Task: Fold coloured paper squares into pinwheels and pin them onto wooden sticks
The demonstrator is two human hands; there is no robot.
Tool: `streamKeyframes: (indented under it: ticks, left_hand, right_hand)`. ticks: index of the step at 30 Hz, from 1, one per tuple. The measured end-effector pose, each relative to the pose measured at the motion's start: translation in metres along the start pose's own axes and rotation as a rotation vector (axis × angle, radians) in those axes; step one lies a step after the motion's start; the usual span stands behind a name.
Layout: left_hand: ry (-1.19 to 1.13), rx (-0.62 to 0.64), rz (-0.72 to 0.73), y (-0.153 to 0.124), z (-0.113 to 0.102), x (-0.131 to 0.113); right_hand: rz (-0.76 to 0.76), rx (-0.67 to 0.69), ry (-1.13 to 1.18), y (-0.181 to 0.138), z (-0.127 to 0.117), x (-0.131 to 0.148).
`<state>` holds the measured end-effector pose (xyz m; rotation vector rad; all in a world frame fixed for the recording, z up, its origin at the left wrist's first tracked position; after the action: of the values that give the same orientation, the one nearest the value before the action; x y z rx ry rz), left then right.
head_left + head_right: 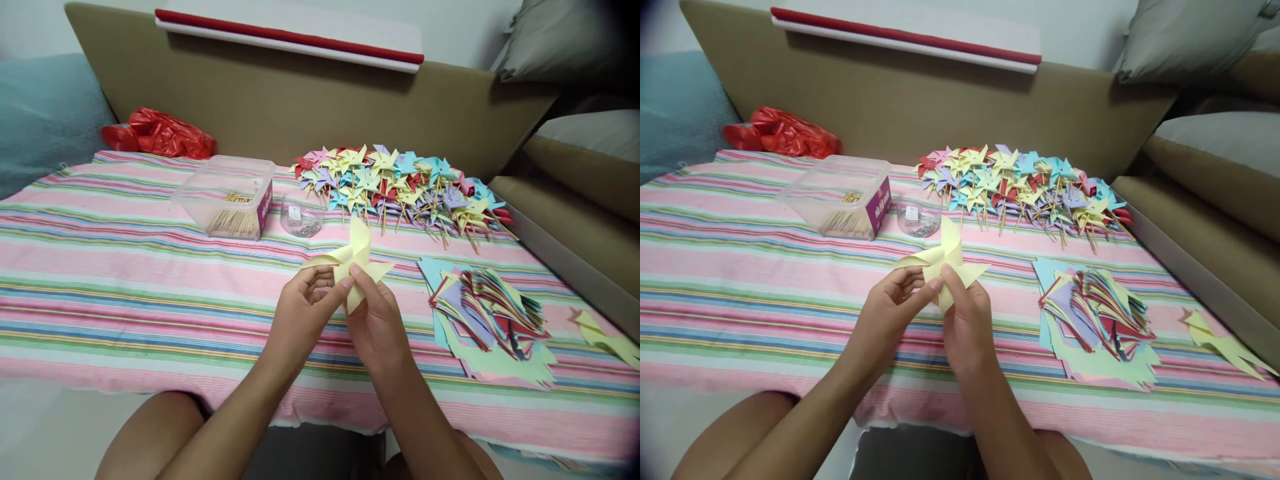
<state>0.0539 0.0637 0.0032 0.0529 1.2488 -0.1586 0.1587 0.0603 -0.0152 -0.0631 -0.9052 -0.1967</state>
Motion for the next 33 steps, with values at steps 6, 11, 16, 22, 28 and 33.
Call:
streamKeyframes:
  ticks: [6, 11, 16, 22, 28, 33]
  left_hand:
    - [-0.029, -0.101, 0.045, -0.003, -0.007, 0.001]
    - [-0.151, -0.166, 0.002, 0.001, -0.019, 0.000]
    - [-0.297, -0.234, -0.022, 0.008, -0.037, -0.004]
    - [-0.258, -0.224, -0.005, 0.008, -0.037, -0.005]
    - [-0.023, -0.179, 0.084, 0.003, -0.026, -0.009]
    - [0.120, -0.177, 0.107, -0.001, -0.022, -0.014]
  right_hand:
    - [0.025, -0.052, -0.076, -0.010, 0.006, -0.009]
    - [-0.128, -0.007, -0.182, -0.006, 0.002, 0.007]
    - [-0.624, 0.247, -0.711, -0.017, 0.019, 0.047]
    - [-0.694, 0.322, -0.974, -0.022, 0.029, 0.049]
    - [-0.395, 0.149, -0.624, -0.003, 0.004, 0.036]
    - [-0.277, 0.055, -0.518, 0.002, -0.010, 0.027]
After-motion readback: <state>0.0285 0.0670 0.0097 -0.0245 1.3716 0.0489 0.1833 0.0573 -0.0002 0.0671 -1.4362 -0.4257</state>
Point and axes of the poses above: each hand's wrist, its own y-axis towards the middle knuckle, its own z-axis out of the palm, x = y × z, the point moved 9 cm from there along y, towards the middle knuckle, and after that the axes turned 3 degrees about -z, right-handed, at the moved point
